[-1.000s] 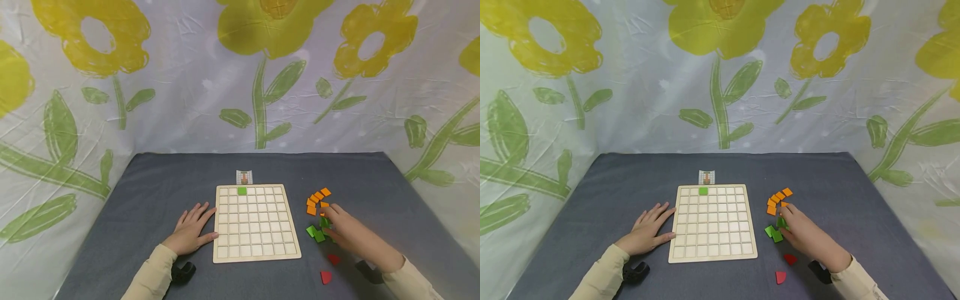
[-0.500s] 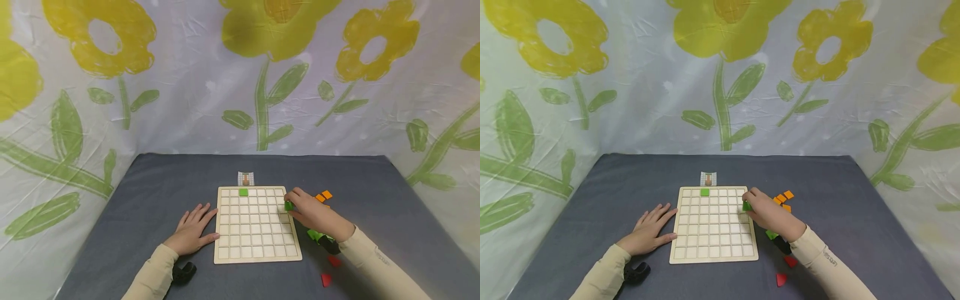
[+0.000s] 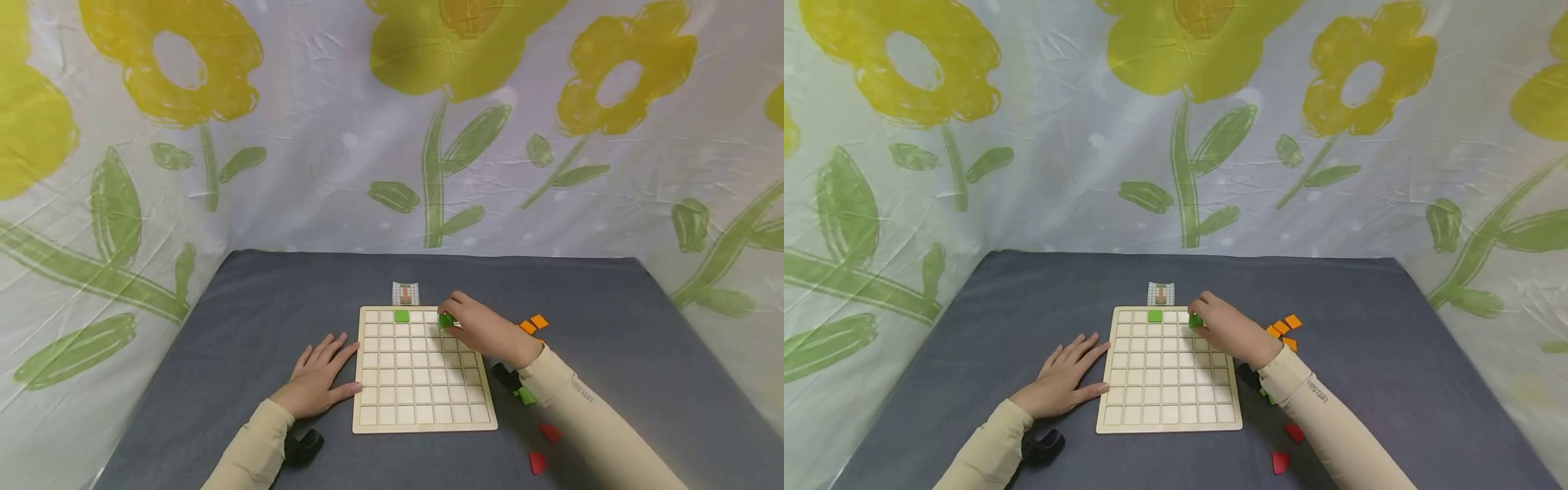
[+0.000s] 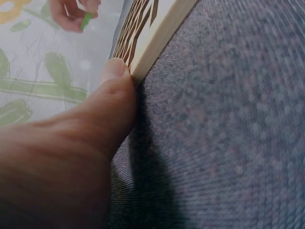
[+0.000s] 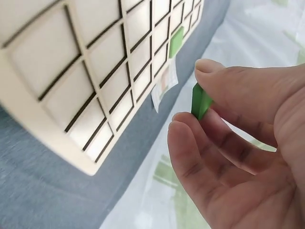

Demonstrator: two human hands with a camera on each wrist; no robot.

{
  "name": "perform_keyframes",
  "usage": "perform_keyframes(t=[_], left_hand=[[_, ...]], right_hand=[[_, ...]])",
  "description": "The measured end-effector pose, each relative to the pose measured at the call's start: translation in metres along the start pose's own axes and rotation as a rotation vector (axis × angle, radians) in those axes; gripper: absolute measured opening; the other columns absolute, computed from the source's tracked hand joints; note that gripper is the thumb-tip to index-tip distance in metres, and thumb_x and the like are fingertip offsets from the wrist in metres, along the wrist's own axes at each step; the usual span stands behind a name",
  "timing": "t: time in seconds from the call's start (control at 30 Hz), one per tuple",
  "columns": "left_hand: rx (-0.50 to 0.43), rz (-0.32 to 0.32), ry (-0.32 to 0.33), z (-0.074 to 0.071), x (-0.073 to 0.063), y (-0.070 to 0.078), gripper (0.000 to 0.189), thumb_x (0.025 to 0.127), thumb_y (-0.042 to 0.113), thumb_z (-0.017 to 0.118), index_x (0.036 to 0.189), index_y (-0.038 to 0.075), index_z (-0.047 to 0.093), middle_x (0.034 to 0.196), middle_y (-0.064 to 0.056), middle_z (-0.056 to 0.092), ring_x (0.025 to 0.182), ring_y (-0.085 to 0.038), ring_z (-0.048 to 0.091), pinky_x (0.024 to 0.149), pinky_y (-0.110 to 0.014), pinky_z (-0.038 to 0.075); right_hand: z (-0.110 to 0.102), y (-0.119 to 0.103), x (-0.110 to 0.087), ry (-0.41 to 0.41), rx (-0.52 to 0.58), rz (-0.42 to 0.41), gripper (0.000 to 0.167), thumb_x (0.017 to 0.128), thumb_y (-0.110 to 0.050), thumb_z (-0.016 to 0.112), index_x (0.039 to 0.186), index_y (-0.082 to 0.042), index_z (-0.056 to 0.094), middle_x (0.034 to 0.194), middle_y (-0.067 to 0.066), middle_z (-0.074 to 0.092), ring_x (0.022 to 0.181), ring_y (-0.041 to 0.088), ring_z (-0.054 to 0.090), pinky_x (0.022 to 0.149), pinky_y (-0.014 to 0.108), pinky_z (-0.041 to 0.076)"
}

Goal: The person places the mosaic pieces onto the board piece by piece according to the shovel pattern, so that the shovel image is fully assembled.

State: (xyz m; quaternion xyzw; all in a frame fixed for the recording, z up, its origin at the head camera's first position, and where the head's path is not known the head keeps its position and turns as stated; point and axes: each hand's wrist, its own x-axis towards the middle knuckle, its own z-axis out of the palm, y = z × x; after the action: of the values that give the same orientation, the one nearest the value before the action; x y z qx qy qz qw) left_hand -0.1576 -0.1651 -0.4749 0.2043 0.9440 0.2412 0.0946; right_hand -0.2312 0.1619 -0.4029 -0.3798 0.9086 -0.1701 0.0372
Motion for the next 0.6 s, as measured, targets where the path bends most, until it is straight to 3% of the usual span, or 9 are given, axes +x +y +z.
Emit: perform_keyframes(t=[0.23, 0.6], left_hand=[[-0.021, 0.005, 0.021, 0.001, -0.001, 0.001, 0.072, 0.092, 0.050, 0.058, 0.151, 0.017, 0.033, 0.158, -0.014, 0.022, 0.145, -0.038, 0.015, 0.112, -0.064, 0.009], [-0.019, -0.005, -0.007, 0.002, 0.001, -0.002, 0.073, 0.093, 0.055, 0.054, 0.152, 0.020, 0.030, 0.159, -0.010, 0.020, 0.147, -0.035, 0.011, 0.114, -0.063, 0.007]], right_hand=[[0.006, 0.007, 0.026, -0.051, 0.041, 0.028, 0.030, 0.091, -0.006, 0.066, 0.120, 0.000, 0.059, 0.107, 0.009, 0.051, 0.083, 0.010, 0.053, 0.070, 0.023, 0.050], [0.024, 0.015, 0.052, -0.084, 0.037, -0.031, 0.028, 0.090, -0.009, 0.067, 0.117, -0.002, 0.062, 0.106, 0.010, 0.056, 0.089, 0.016, 0.056, 0.074, 0.025, 0.052]])
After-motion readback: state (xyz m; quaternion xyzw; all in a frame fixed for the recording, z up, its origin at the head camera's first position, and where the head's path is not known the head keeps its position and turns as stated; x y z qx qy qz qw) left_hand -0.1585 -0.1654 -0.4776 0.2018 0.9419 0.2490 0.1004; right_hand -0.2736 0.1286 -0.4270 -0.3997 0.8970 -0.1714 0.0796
